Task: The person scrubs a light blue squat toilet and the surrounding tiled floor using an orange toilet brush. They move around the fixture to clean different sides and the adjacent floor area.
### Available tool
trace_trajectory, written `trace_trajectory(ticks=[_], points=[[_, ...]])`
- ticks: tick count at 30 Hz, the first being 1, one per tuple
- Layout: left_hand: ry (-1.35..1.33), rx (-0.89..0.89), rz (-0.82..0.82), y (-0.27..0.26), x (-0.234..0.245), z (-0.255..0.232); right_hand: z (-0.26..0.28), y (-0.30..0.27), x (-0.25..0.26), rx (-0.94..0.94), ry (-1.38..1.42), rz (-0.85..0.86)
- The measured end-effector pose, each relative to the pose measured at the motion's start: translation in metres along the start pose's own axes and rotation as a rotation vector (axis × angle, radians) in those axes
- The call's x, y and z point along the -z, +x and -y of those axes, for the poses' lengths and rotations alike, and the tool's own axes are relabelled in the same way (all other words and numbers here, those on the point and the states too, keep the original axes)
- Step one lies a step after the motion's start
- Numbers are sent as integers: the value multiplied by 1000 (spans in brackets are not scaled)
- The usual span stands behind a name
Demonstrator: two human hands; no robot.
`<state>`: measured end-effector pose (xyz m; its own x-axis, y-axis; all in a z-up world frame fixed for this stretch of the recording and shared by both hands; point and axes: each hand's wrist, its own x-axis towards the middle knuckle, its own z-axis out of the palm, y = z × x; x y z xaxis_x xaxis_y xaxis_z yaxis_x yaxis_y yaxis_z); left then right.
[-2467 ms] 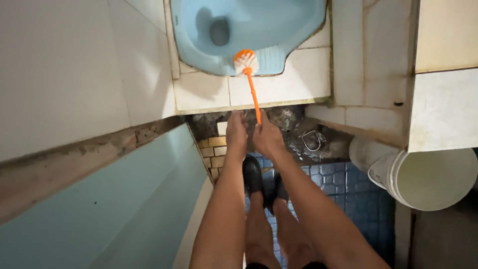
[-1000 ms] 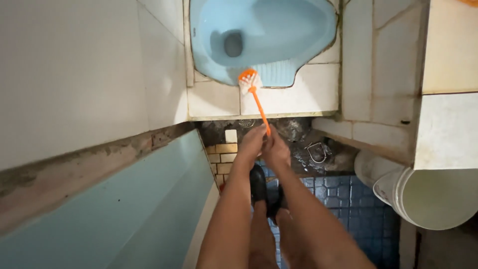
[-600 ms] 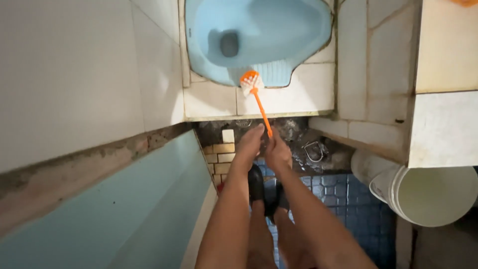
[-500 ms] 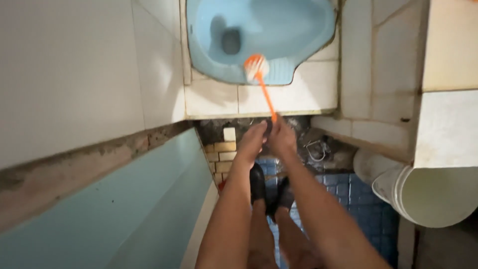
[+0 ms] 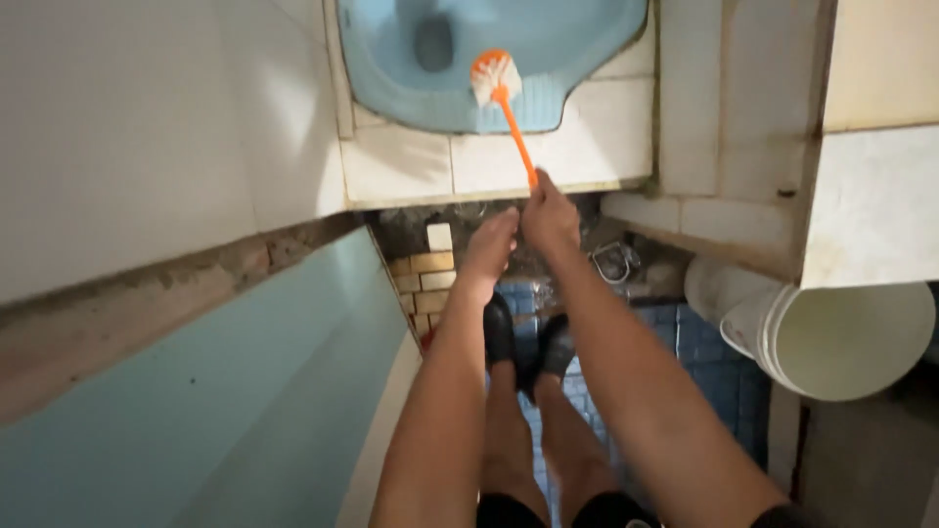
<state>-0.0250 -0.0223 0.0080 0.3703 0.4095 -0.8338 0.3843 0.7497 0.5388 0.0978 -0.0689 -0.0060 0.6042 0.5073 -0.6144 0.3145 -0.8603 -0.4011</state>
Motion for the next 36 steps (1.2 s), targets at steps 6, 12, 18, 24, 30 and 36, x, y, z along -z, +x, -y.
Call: trace_trajectory(ticks=[6, 12, 18, 24, 30, 36], points=[[-16, 65, -24, -3, -5, -7, -11, -53, 3, -135, 149, 26], [-4, 2, -33, 5, -10, -7, -37, 19, -16, -6, 64, -98], [-2, -77, -32, 8, -17, 7, -40, -14, -18, -82, 127, -42], [68, -66, -15, 13, -29, 2, -45, -13, -21, -56, 80, -74], [1, -17, 0, 9, -27, 9, -30, 15, 12, 39, 9, -84], [73, -34, -57, 12, -31, 11, -51, -43, -1, -163, -31, -26]])
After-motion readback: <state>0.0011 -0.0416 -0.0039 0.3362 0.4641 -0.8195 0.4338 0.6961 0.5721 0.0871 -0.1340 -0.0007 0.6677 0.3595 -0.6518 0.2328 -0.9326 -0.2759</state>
